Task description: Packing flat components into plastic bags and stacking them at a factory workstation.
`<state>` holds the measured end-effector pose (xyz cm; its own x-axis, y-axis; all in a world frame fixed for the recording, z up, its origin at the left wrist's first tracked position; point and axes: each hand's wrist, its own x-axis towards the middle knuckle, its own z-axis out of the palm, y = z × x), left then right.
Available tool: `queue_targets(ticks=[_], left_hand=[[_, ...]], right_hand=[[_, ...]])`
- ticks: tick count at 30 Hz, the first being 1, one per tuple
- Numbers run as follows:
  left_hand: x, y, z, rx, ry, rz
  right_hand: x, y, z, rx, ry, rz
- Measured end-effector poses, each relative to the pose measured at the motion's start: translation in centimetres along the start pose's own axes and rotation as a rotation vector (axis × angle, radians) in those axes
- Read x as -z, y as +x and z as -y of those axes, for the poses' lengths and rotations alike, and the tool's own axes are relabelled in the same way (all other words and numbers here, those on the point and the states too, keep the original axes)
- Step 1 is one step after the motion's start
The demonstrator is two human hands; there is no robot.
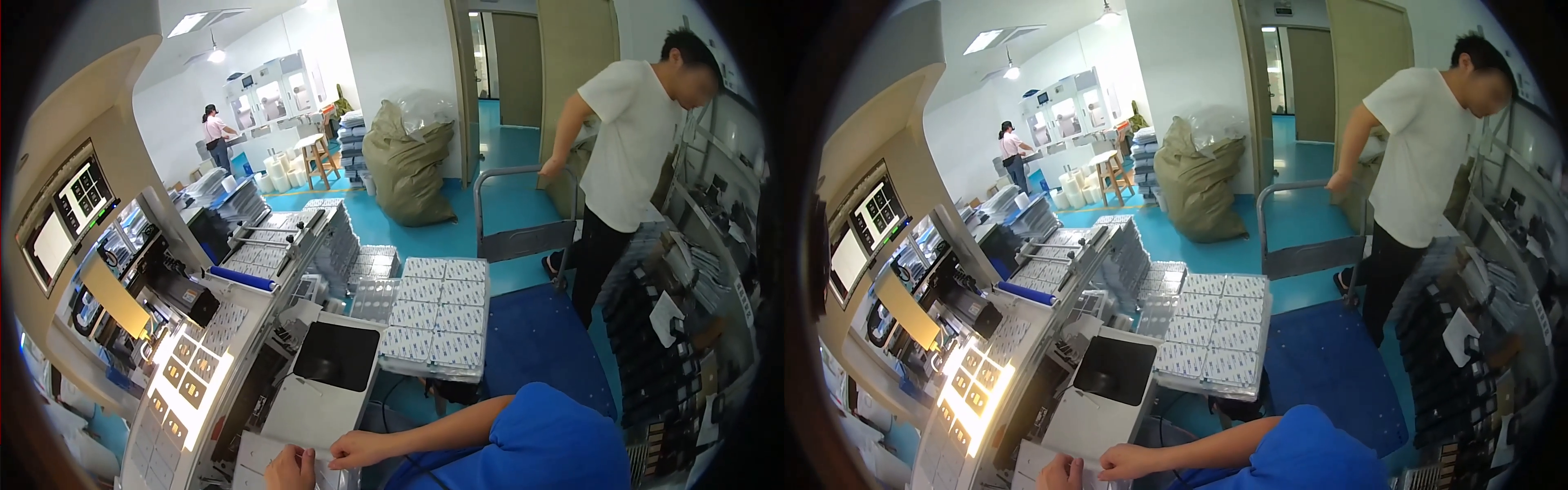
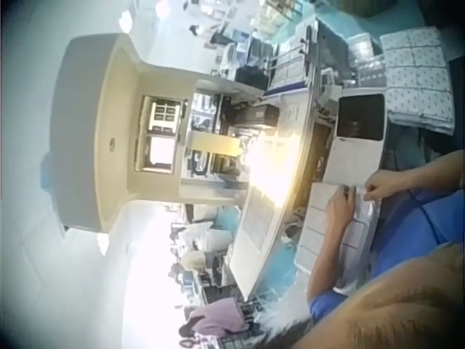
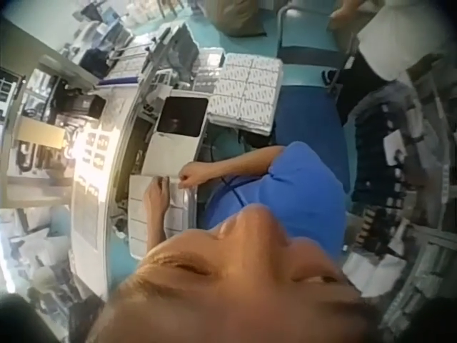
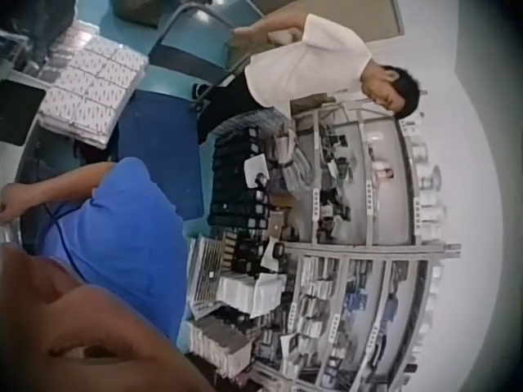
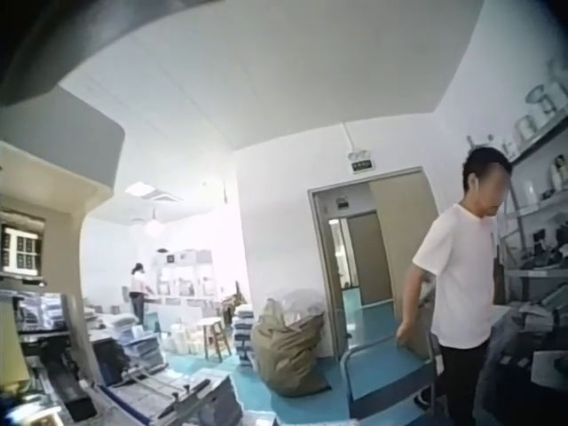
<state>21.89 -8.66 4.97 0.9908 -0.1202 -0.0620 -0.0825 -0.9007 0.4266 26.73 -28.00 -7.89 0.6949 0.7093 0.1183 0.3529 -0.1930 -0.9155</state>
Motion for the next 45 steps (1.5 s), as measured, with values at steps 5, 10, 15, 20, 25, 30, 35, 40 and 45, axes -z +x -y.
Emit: queue_targets(ticks=[5,10,15,20,25,30,35,40,45], left_hand=[[-1.2,1.1,0.9,0.019,0.184,0.009],[-1.5,1.2,1.5,0.01,0.198,0.04],[-2.0,1.0,2.6,0.022,0.155,0.039],[-1.7,0.4,3.1,0.036,0.163,0.032],[-1.7,0.3,3.1,0.045,0.167,0.032],[-1.4,0.2,2.6,0.088,0.172,0.045],[-1.4,0.2,2.3,0.078,0.162,0.019],[-1.6,0.0,2.3,0.041,0.18,-0.027],[-4.5,-0.6,5.7,0.103,0.256,-0.133]], right_hand=[[-0.4,0.0,0.0,0.005,0.016,-0.004],[-0.2,-0.1,0.4,0.01,0.018,0.0],[-0.1,-0.3,0.6,-0.045,0.068,0.01],[-0.2,-0.2,0.3,0.015,0.06,-0.003],[-0.4,-0.2,0.2,0.005,0.1,-0.007],[-0.2,-0.3,0.3,-0.015,0.108,-0.005],[-0.1,-0.2,-0.1,-0.018,0.104,-0.004],[0.0,-0.1,0.5,-0.031,0.015,-0.014],[-0.8,0.5,1.3,-0.048,-0.076,0.025]])
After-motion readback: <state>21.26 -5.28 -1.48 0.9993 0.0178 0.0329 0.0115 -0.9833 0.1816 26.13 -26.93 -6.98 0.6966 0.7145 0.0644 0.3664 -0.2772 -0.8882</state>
